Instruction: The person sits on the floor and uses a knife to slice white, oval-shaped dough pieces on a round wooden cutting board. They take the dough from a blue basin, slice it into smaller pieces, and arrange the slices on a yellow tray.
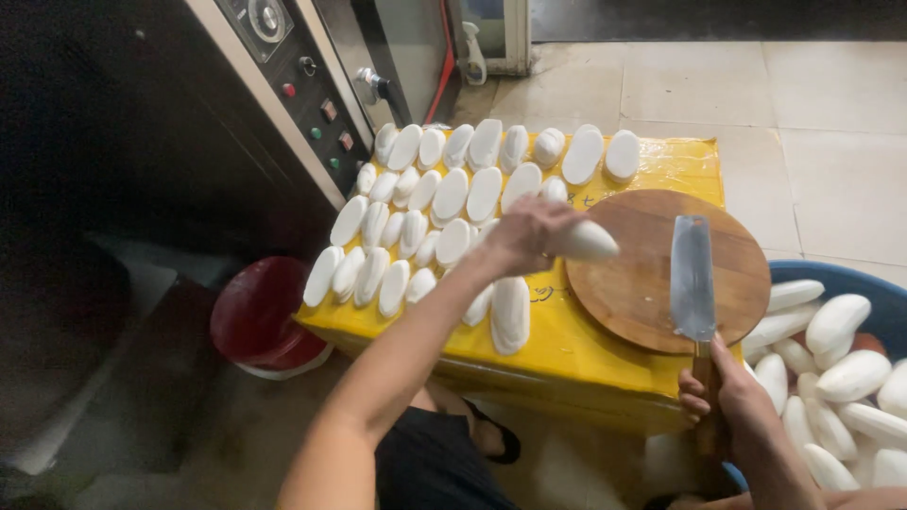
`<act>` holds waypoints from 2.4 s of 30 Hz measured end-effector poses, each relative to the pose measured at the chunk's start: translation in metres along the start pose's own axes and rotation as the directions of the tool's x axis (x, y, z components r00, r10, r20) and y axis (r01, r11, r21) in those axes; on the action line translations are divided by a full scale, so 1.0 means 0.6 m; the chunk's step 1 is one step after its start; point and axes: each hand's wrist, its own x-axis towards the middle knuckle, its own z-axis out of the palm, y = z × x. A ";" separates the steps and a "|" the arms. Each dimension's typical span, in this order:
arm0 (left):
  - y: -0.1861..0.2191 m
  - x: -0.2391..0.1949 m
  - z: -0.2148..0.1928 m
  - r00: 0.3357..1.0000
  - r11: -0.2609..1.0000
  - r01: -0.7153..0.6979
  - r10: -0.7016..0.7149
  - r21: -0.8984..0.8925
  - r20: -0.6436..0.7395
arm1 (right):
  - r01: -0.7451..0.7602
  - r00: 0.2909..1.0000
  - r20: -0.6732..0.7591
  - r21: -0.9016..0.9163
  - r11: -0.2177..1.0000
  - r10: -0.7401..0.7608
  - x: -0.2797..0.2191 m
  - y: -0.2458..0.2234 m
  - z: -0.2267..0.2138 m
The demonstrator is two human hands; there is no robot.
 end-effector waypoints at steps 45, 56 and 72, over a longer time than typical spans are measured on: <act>0.249 0.091 0.182 0.741 0.684 0.498 -0.655 -0.533 -0.146 | -0.035 0.900 -0.287 -0.796 0.604 -0.327 -0.101 -0.083 0.086; 0.250 0.096 0.141 0.780 0.694 0.446 -0.611 -0.565 -0.135 | -0.062 0.889 -0.274 -0.865 0.498 -0.366 -0.105 -0.092 0.098; 0.246 0.093 0.155 0.759 0.695 0.429 -0.623 -0.577 -0.186 | -0.169 0.925 -0.308 -0.859 0.484 -0.224 -0.140 -0.088 0.090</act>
